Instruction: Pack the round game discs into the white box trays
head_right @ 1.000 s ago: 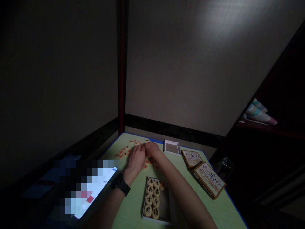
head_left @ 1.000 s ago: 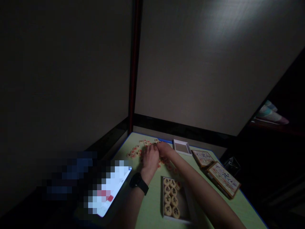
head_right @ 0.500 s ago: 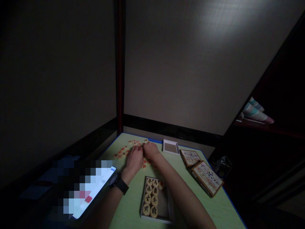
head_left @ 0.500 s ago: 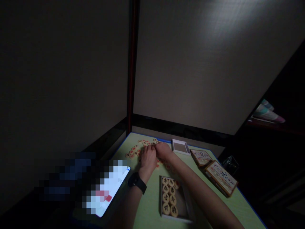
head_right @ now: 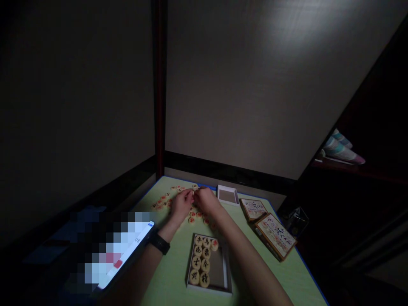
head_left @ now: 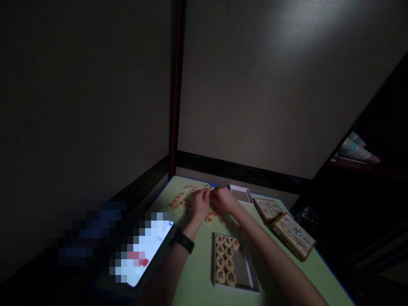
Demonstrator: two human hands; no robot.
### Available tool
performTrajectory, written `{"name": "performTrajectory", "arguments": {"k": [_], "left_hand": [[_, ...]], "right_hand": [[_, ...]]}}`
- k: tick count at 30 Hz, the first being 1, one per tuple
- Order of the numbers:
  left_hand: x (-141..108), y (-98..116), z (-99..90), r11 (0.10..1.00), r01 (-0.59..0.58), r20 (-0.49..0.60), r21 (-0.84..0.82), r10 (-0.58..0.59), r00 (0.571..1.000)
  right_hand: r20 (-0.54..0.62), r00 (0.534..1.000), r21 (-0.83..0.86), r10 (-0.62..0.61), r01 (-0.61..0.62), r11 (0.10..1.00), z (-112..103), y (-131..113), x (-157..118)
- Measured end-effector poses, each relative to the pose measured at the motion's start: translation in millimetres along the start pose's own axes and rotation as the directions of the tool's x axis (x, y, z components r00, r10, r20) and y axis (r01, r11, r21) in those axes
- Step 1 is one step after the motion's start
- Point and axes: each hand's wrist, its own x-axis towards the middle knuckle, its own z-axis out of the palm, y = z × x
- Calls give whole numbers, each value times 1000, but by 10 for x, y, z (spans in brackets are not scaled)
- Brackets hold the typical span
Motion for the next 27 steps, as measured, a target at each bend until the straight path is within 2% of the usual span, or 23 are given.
{"name": "performTrajectory", "arguments": {"k": [3,6,9,13,19,24,27], "left_hand": [[-6,-23,66,941,94,23,-324,-91,996],[-74,10,88,861,173,96,-479,-144,985],[-164,82,77,771,259,197,-582,-175,965],[-269,187,72,698,355,336,-623,-172,926],[-403,301,76,694,418,470,-586,-128,873],[-456,337,76,691,442,528,-573,-102,843],[-458,324,89,689,446,535,-571,-100,839]], "right_hand": [[-58,998,27,16,-15,1000,-9,27,-147],[-144,989,69,37,-27,997,25,47,-304],[-280,958,149,60,-18,989,76,79,-466],[-372,926,188,67,4,982,107,146,-679],[-330,937,279,112,-17,960,104,250,-951],[-346,925,401,158,-6,916,64,388,-1136],[-293,938,499,183,-12,866,-7,443,-1279]]}}
